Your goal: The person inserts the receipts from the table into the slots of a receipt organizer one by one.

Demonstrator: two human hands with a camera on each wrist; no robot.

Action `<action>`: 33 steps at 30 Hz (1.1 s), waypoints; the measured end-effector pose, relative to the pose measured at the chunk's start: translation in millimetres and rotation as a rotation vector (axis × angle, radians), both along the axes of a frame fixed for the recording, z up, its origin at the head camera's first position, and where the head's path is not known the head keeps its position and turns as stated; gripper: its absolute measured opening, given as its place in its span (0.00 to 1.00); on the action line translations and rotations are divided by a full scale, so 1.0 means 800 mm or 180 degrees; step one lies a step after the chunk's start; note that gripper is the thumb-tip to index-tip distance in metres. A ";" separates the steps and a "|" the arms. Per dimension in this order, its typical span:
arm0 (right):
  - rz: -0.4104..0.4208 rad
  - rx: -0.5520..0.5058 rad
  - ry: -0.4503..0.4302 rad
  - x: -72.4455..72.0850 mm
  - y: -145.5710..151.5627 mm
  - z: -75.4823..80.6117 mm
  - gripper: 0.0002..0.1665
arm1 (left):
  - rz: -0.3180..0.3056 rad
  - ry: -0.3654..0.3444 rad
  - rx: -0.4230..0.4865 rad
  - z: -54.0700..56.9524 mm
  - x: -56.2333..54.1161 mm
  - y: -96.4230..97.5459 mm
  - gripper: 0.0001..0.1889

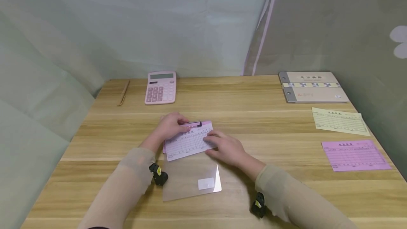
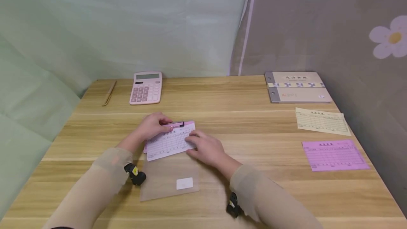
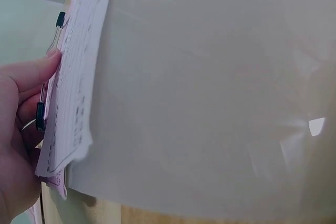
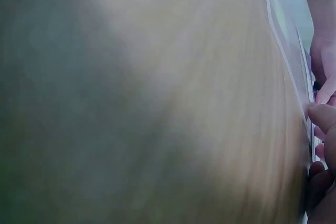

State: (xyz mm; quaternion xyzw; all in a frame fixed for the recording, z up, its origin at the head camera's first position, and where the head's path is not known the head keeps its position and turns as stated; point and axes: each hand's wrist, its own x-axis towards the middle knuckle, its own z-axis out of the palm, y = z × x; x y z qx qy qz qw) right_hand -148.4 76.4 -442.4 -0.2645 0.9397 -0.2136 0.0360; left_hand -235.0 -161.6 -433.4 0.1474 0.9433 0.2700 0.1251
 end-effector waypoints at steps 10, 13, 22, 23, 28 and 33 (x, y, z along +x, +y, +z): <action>0.0078 0.0245 -0.0021 0.000 -0.002 0.001 0.30 | -0.0007 0.0018 -0.0071 0.002 -0.001 0.002 0.17; 0.0072 0.0284 -0.0049 0.001 -0.004 0.004 0.29 | 0.0006 -0.0003 -0.0077 0.002 -0.001 0.002 0.16; -0.0012 0.0247 -0.0245 -0.003 -0.004 0.004 0.33 | -0.0028 0.0045 -0.0126 0.003 -0.001 0.003 0.16; 0.0001 0.0226 -0.0237 -0.004 -0.004 0.003 0.33 | -0.0032 0.0054 -0.0135 0.004 -0.001 0.003 0.16; 0.0087 0.0142 -0.0150 -0.006 -0.001 0.000 0.27 | -0.0058 0.0091 -0.0143 0.005 0.000 0.004 0.17; 0.0182 0.0252 -0.0118 -0.006 -0.002 -0.001 0.26 | -0.0047 0.0110 -0.0138 0.004 0.000 0.004 0.16</action>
